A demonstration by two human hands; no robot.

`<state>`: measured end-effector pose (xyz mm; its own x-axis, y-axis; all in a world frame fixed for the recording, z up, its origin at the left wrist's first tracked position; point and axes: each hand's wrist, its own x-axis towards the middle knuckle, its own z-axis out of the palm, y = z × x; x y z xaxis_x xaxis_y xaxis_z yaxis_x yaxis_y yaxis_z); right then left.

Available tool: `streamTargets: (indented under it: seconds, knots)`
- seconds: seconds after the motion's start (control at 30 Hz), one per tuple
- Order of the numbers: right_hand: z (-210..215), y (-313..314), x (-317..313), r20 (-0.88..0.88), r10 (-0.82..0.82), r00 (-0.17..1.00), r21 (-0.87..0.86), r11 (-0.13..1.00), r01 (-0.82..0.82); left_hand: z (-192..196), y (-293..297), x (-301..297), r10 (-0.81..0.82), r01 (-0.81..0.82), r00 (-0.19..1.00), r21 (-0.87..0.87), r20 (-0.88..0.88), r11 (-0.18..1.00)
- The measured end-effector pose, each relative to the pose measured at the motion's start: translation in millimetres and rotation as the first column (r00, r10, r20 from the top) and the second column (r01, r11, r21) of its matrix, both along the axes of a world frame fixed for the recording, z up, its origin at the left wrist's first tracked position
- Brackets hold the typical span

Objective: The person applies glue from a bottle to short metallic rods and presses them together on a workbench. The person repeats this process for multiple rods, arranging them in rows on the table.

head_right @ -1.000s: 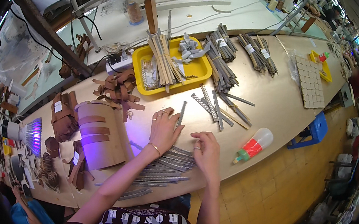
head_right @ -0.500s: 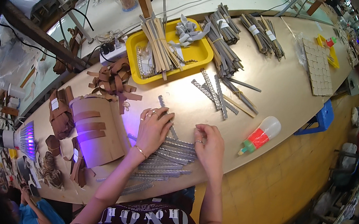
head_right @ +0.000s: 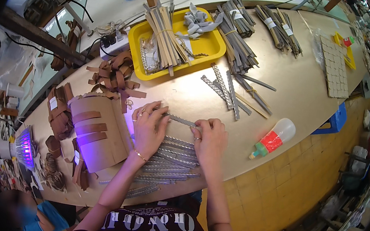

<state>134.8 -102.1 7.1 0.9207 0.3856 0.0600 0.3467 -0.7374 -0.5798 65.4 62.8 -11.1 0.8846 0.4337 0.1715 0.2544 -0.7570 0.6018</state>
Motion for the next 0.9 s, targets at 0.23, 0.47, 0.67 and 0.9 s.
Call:
streamTargets:
  seconds: [0.23, 0.47, 0.67, 0.9]
  knots:
    - [6.5, -14.4, 13.9, -0.083, 0.006, 0.997, 0.052, 0.999, -0.002, 13.5, -15.5, -18.4, -0.322, 0.313, 0.883, -0.083, -0.342, 0.946]
    - [10.0, -17.0, 17.0, -0.179, 0.0, 0.984, 0.118, 0.993, 0.021, 15.3, -27.3, -20.3, -0.343, 0.335, 0.85, -0.092, -0.399, 0.938]
    - [6.0, -10.0, 17.3, -0.143, -0.073, 0.987, 0.08, 0.993, 0.085, 16.4, -24.2, -20.5, -0.348, 0.353, 0.835, -0.07, -0.427, 0.933]
    - [6.0, -7.5, 16.8, -0.153, -0.089, 0.984, 0.027, 0.995, 0.094, 17.0, -25.6, -20.0, -0.334, 0.353, 0.837, -0.038, -0.433, 0.935]
